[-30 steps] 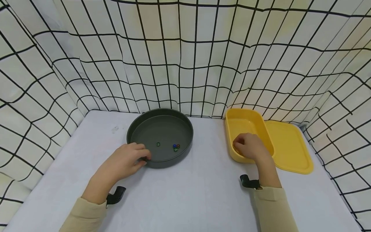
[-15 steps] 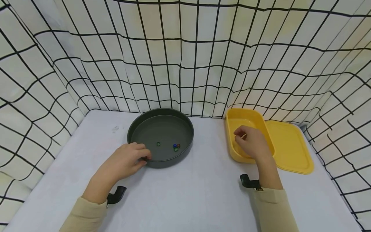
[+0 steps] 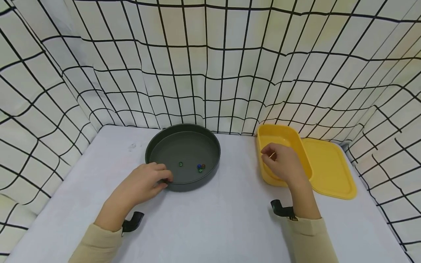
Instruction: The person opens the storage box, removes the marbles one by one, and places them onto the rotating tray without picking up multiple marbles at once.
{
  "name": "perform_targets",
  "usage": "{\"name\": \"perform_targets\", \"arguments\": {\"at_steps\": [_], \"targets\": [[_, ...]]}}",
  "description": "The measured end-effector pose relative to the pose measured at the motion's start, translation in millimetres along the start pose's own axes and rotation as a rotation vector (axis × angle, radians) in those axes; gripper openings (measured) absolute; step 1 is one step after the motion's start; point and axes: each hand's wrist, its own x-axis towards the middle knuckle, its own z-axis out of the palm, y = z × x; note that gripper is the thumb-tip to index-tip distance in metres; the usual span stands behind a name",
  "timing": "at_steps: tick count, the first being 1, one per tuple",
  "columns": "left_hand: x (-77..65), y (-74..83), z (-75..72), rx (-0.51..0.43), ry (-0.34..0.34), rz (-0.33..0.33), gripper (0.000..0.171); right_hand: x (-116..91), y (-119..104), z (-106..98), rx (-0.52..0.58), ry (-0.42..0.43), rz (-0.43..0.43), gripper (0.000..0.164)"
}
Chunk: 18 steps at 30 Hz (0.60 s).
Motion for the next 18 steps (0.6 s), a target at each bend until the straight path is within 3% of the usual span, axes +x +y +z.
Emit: {"name": "perform_targets", "arguments": {"at_steps": [18], "targets": [[0.1,1.2,-0.8,0.004,-0.008,0.001,0.025,-0.4,-7.5,4.0,0.062,-0.018,-0.052,0.013]]}}
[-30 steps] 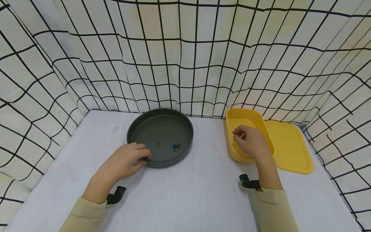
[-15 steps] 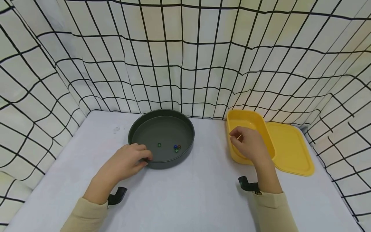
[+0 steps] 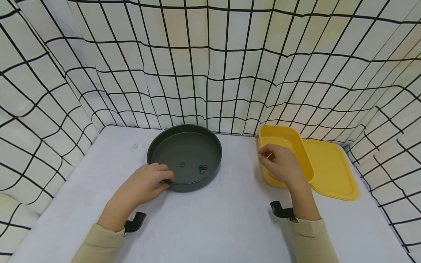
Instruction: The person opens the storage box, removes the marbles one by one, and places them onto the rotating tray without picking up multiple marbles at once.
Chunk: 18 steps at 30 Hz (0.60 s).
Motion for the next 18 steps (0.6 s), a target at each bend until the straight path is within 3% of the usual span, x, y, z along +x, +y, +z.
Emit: {"name": "perform_targets", "arguments": {"at_steps": [8,18], "targets": [[-0.8,-0.6,0.1,-0.007,-0.023,-0.012,0.024,4,-11,7,0.058,-0.003,-0.066,0.01],[-2.1,-1.6,-1.2,0.002,-0.026,-0.02,0.024,19,-41,20,0.087,-0.03,-0.12,0.008]]}}
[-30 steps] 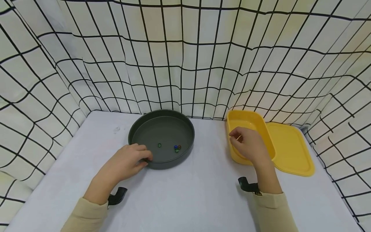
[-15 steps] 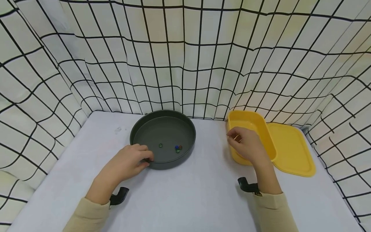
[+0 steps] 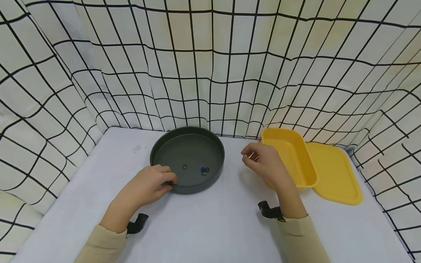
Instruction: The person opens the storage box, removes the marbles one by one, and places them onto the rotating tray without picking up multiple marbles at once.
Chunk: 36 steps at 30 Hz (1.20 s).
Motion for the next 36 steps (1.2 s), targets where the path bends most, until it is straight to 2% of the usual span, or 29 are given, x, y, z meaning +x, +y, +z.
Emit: {"name": "perform_targets", "arguments": {"at_steps": [7,36], "targets": [[-0.2,-0.4,1.9,-0.002,0.004,0.003,0.025,8,-10,12,0.026,-0.005,-0.055,0.006],[-0.9,-0.6,1.9,-0.007,0.019,0.017,0.025,24,-39,52,0.105,-0.053,-0.152,0.008]]}}
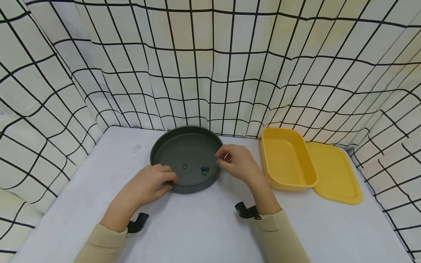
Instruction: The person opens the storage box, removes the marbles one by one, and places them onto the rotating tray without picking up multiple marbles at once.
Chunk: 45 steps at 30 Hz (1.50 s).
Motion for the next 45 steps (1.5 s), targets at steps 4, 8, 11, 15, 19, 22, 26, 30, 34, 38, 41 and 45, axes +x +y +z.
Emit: {"name": "perform_targets", "arguments": {"at_steps": [4,8,11,15,19,22,26,30,34,38,41,45], "targets": [[0.6,0.3,0.0,0.0,-0.002,0.0,0.026,2,-2,6,0.0,-0.014,0.003,0.009],[0.8,0.8,-0.3,0.0,-0.004,-0.003,0.026,4,-5,11,0.01,-0.022,0.006,0.01],[0.6,1.5,-1.1,0.005,-0.003,-0.005,0.026,6,-8,14,0.017,-0.04,0.008,0.01],[1.3,1.6,-0.8,0.012,-0.003,-0.004,0.025,8,-13,18,0.023,-0.067,0.013,0.01],[1.9,1.2,-0.1,0.015,0.007,0.0,0.025,11,-16,22,0.023,-0.086,0.007,0.01],[2.1,1.2,-0.2,0.014,0.008,0.002,0.025,13,-17,25,0.02,-0.1,0.002,0.01],[2.7,1.3,-0.4,0.011,0.0,0.003,0.025,16,-17,31,0.007,-0.121,0.003,0.01],[4.0,1.3,-0.2,0.011,-0.005,0.013,0.024,18,-18,36,-0.013,-0.144,-0.001,0.009],[4.5,1.3,-0.2,0.015,-0.007,0.017,0.025,21,-19,43,-0.025,-0.172,-0.021,0.009],[4.4,1.3,0.2,0.019,-0.008,0.013,0.025,24,-21,50,-0.039,-0.202,-0.041,0.01],[4.2,1.3,0.7,0.02,-0.007,0.012,0.025,27,-22,56,-0.068,-0.223,-0.055,0.009],[3.8,1.0,1.5,0.022,-0.002,0.014,0.024,31,-25,63,-0.114,-0.255,-0.065,0.009]]}}
